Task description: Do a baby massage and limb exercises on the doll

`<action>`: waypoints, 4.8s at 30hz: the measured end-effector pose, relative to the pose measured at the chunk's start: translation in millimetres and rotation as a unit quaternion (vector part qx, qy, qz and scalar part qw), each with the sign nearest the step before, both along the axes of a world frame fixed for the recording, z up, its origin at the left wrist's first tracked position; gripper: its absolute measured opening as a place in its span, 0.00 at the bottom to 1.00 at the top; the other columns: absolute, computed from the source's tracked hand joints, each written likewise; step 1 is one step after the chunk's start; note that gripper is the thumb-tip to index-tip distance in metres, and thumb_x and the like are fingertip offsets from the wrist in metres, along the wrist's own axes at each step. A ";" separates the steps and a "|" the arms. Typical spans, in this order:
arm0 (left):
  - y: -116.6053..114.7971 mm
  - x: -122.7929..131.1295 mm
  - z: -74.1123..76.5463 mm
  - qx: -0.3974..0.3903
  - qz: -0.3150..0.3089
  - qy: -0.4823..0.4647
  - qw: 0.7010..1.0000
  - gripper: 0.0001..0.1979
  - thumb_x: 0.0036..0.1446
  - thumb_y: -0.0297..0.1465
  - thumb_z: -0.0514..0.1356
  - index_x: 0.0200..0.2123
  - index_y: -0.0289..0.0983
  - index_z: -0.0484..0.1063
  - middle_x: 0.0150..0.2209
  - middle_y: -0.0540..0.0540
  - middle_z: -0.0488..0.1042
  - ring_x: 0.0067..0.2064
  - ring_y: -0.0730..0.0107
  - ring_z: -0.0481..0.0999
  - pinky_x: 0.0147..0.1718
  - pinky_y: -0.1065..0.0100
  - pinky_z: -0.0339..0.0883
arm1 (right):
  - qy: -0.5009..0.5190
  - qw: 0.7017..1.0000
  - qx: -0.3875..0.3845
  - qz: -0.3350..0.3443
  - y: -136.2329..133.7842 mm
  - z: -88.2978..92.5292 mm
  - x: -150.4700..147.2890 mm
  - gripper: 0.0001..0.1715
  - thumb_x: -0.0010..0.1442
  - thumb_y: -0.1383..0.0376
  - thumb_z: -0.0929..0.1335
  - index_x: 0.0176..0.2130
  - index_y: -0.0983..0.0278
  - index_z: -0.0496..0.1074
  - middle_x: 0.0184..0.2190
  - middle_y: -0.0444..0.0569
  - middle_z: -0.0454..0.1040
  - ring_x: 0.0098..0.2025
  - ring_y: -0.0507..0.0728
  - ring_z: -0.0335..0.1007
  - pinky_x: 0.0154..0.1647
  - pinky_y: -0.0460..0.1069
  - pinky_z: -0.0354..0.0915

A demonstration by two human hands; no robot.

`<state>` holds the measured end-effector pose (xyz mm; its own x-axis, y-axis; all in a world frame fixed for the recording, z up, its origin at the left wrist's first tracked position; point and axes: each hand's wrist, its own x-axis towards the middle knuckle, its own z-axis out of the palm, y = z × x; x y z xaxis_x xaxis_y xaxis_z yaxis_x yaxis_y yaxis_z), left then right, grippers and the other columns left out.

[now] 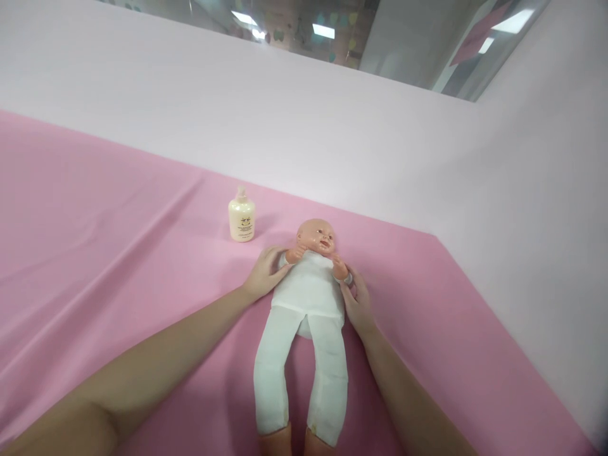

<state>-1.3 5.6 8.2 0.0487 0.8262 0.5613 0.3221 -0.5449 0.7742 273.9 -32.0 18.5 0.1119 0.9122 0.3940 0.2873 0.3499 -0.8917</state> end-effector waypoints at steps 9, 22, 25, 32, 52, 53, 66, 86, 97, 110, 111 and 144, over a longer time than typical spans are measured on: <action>12.4 -4.3 -13.5 -0.121 0.011 -0.272 0.955 0.19 0.64 0.46 0.62 0.53 0.44 0.68 0.50 0.45 0.75 0.49 0.62 0.75 0.48 0.62 0.69 | 0.118 0.992 0.007 -0.054 7.4 -5.0 3.6 0.27 0.62 0.53 0.69 0.58 0.57 0.70 0.57 0.50 0.75 0.59 0.61 0.70 0.62 0.59 0.65; 39.8 -12.2 -33.3 -0.199 0.093 -0.446 0.867 0.10 0.65 0.43 0.58 0.39 0.43 0.68 0.41 0.47 0.76 0.46 0.61 0.77 0.43 0.62 0.72 | 0.290 0.948 -0.056 -0.119 32.7 -19.1 20.9 0.37 0.60 0.54 0.63 0.66 0.54 0.59 0.65 0.50 0.66 0.62 0.61 0.68 0.59 0.59 0.69; 31.7 -10.7 -28.0 -0.186 0.082 -0.389 0.899 0.11 0.66 0.44 0.58 0.43 0.44 0.69 0.43 0.47 0.75 0.47 0.61 0.76 0.43 0.62 0.71 | 0.245 0.960 -0.044 -0.127 25.7 -17.6 17.8 0.35 0.60 0.53 0.65 0.65 0.53 0.61 0.61 0.50 0.69 0.59 0.62 0.70 0.57 0.60 0.70; 10.6 -3.8 -13.3 -0.106 -0.003 -0.216 0.971 0.19 0.66 0.44 0.59 0.56 0.43 0.65 0.52 0.44 0.74 0.50 0.61 0.74 0.49 0.60 0.70 | 0.102 0.991 0.003 -0.082 8.2 -6.9 4.7 0.29 0.62 0.52 0.67 0.59 0.58 0.68 0.58 0.53 0.73 0.60 0.64 0.69 0.61 0.62 0.66; 3.2 -0.8 -6.9 -0.001 0.008 0.031 0.999 0.19 0.65 0.42 0.60 0.55 0.41 0.69 0.54 0.40 0.74 0.57 0.53 0.71 0.59 0.50 0.63 | -0.025 0.999 -0.044 -0.003 4.9 -6.3 4.4 0.30 0.63 0.53 0.69 0.62 0.56 0.69 0.63 0.52 0.71 0.65 0.64 0.67 0.67 0.63 0.63; 4.6 -1.4 -8.6 -0.016 0.010 0.006 1.000 0.19 0.65 0.42 0.60 0.55 0.41 0.68 0.55 0.40 0.74 0.57 0.53 0.71 0.59 0.51 0.63 | -0.005 0.999 -0.049 -0.006 4.8 -5.1 4.2 0.31 0.62 0.53 0.69 0.62 0.56 0.68 0.64 0.52 0.71 0.64 0.64 0.68 0.66 0.63 0.63; 25.6 -7.7 -25.4 -0.172 0.055 -0.323 0.929 0.15 0.67 0.48 0.56 0.47 0.45 0.67 0.46 0.46 0.75 0.48 0.61 0.76 0.44 0.61 0.73 | 0.209 0.968 -0.053 -0.132 22.1 -12.4 12.9 0.31 0.59 0.54 0.65 0.60 0.57 0.67 0.59 0.54 0.72 0.61 0.66 0.70 0.60 0.63 0.68; 4.9 -1.6 -7.6 -0.023 0.019 -0.010 0.999 0.19 0.64 0.41 0.60 0.54 0.39 0.68 0.53 0.39 0.74 0.56 0.53 0.72 0.59 0.51 0.63 | 0.036 0.999 -0.017 -0.036 2.7 -2.3 0.1 0.28 0.61 0.53 0.70 0.58 0.58 0.70 0.56 0.52 0.76 0.55 0.62 0.74 0.60 0.61 0.67; -3.7 1.6 4.2 0.040 -0.026 0.086 0.995 0.17 0.64 0.39 0.61 0.54 0.43 0.71 0.52 0.40 0.77 0.55 0.49 0.74 0.58 0.46 0.64 | -0.067 0.998 -0.012 -0.015 2.6 -3.2 0.5 0.27 0.62 0.56 0.69 0.59 0.56 0.73 0.56 0.51 0.76 0.59 0.62 0.69 0.62 0.62 0.65; 1.4 -0.6 -4.3 -0.016 0.001 0.003 1.000 0.18 0.64 0.41 0.61 0.54 0.41 0.70 0.53 0.40 0.75 0.56 0.52 0.72 0.58 0.50 0.64 | 0.026 0.999 -0.026 -0.018 4.0 -7.4 1.7 0.31 0.61 0.53 0.70 0.60 0.58 0.69 0.58 0.53 0.75 0.58 0.63 0.72 0.62 0.63 0.66; 2.0 -0.9 -5.0 -0.026 0.003 -0.010 1.000 0.19 0.64 0.41 0.61 0.55 0.41 0.69 0.54 0.40 0.75 0.56 0.52 0.72 0.58 0.50 0.63 | 0.041 0.999 -0.026 -0.019 3.4 -5.9 0.9 0.31 0.61 0.52 0.70 0.60 0.58 0.69 0.58 0.53 0.75 0.58 0.63 0.72 0.62 0.62 0.67; 4.9 -2.0 -6.6 -0.016 0.002 0.006 1.000 0.19 0.63 0.41 0.61 0.54 0.40 0.69 0.54 0.40 0.75 0.56 0.53 0.72 0.59 0.51 0.64 | 0.034 0.999 0.006 -0.017 5.9 -8.1 5.4 0.24 0.60 0.56 0.70 0.55 0.59 0.73 0.54 0.52 0.77 0.56 0.62 0.72 0.61 0.62 0.66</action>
